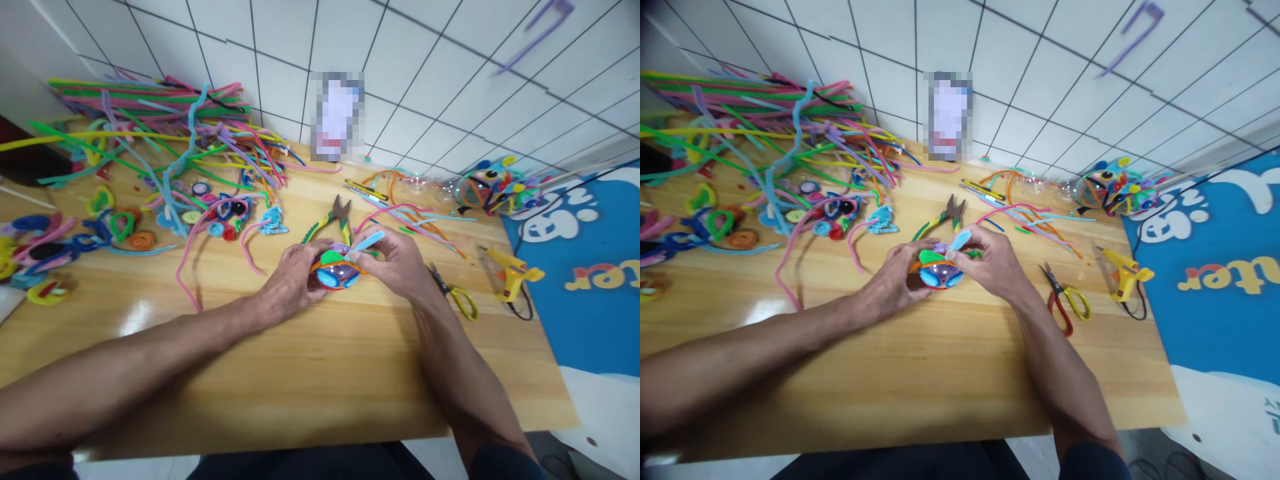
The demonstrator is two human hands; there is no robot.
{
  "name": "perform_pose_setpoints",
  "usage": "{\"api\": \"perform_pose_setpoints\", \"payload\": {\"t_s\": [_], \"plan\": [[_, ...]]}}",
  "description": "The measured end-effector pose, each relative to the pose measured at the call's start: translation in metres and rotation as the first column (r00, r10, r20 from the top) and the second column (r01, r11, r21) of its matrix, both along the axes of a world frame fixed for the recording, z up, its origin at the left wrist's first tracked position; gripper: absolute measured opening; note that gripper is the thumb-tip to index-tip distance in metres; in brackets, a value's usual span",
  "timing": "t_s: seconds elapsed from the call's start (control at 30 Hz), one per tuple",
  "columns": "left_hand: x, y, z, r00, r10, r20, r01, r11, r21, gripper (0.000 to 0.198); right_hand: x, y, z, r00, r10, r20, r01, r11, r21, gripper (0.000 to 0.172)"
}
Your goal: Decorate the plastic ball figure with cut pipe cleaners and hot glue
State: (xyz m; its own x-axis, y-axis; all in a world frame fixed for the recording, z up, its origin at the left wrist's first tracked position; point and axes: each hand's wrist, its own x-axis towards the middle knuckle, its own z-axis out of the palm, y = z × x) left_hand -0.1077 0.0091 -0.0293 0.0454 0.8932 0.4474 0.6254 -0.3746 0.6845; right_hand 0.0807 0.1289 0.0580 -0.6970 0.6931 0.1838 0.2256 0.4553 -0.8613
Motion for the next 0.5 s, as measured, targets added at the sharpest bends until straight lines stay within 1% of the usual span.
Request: {"api": "perform_pose_setpoints", "payload": {"t_s": [0.1, 0.2, 0.33, 0.5], "plan": [[-0.0005, -0.0003, -0.0005, 1.000, 0.002, -0.006, -0.002, 1.000, -0.020, 0.082, -0.0001, 0.0003, -0.0011, 1.000, 0.007, 0.002, -0.007, 1.000, -0.024, 0.017], [-0.0011, -0.0003, 0.0008, 1.000, -0.004, -0.016, 0.003, 1.000, -0.011, 0.080, -0.0005, 0.0005, -0.0011, 1.000, 0.017, -0.002, -0.017, 0.999, -0.037, 0.018], [-0.0011, 0.0006, 0.0023, 1.000, -0.002, -0.024, 0.003, 1.000, 0.019, 0.077, -0.0010, 0.0000, -0.0011, 1.000, 0.002, 0.006, -0.002, 1.000, -0.007, 0.015], [0.0011, 0.0014, 0.0066, 1.000, 0.011, -0.007, -0.011, 1.000, -0.008, 0.070, 0.0006, -0.0005, -0.0020, 1.000, -0.018, -0.009, 0.018, 1.000, 0.003, 0.013]]}}
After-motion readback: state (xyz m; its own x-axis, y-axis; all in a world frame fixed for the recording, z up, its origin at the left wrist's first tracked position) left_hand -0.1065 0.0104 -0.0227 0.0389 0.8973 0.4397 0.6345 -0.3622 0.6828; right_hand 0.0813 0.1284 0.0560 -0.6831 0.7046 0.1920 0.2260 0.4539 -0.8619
